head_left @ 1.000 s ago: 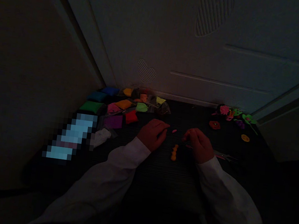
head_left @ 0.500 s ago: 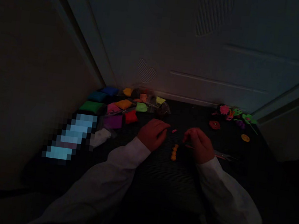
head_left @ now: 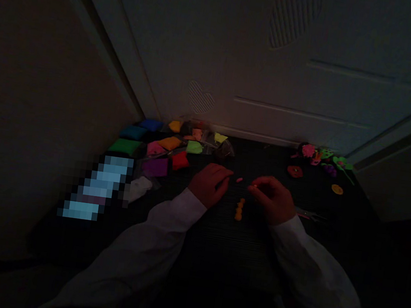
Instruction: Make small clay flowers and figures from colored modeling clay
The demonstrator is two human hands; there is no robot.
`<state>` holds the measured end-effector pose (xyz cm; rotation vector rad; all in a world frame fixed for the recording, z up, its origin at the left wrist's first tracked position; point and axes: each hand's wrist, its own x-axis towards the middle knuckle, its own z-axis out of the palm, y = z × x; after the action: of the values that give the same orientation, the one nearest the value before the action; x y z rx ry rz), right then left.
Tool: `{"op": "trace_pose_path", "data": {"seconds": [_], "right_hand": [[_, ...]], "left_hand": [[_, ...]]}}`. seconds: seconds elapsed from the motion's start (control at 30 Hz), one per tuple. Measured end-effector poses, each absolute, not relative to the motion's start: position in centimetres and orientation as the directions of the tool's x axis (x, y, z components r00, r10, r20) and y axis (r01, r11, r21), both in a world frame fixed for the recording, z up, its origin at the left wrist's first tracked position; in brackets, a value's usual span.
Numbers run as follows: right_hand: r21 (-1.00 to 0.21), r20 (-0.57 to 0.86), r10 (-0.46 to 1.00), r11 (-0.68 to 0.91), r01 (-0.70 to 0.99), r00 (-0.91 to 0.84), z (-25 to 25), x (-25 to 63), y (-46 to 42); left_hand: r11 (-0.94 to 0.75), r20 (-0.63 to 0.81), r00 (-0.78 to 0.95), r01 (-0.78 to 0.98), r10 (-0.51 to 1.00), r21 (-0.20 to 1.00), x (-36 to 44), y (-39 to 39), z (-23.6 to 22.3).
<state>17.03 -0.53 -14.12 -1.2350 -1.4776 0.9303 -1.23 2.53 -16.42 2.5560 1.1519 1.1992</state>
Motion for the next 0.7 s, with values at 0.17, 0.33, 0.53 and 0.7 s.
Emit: {"op": "trace_pose_path", "data": {"seconds": [0.17, 0.33, 0.53, 0.7], "right_hand": [[-0.914, 0.208, 0.974, 0.225, 0.337, -0.087, -13.50, 17.16, -0.84], [-0.896, 0.228, 0.972, 0.233, 0.379, -0.058, -13.74, 17.33, -0.75], [-0.923, 0.246, 0.967, 0.252, 0.290, -0.057, -14.38, 17.09, -0.60], [-0.899, 0.238, 0.965, 0.263, 0.351, -0.113, -13.83, 17.09, -0.78]], "left_hand": [[-0.712, 0.624, 0.407, 0.594, 0.667, 0.374, -1.19, 2.56, -16.35], [-0.712, 0.618, 0.413, 0.594, 0.669, 0.374, -1.21, 2.58, -16.41], [-0.707, 0.627, 0.399, 0.601, 0.669, 0.373, -1.20, 2.54, -16.47], [-0.710, 0.624, 0.404, 0.596, 0.669, 0.375, -1.17, 2.54, -16.39]]}}
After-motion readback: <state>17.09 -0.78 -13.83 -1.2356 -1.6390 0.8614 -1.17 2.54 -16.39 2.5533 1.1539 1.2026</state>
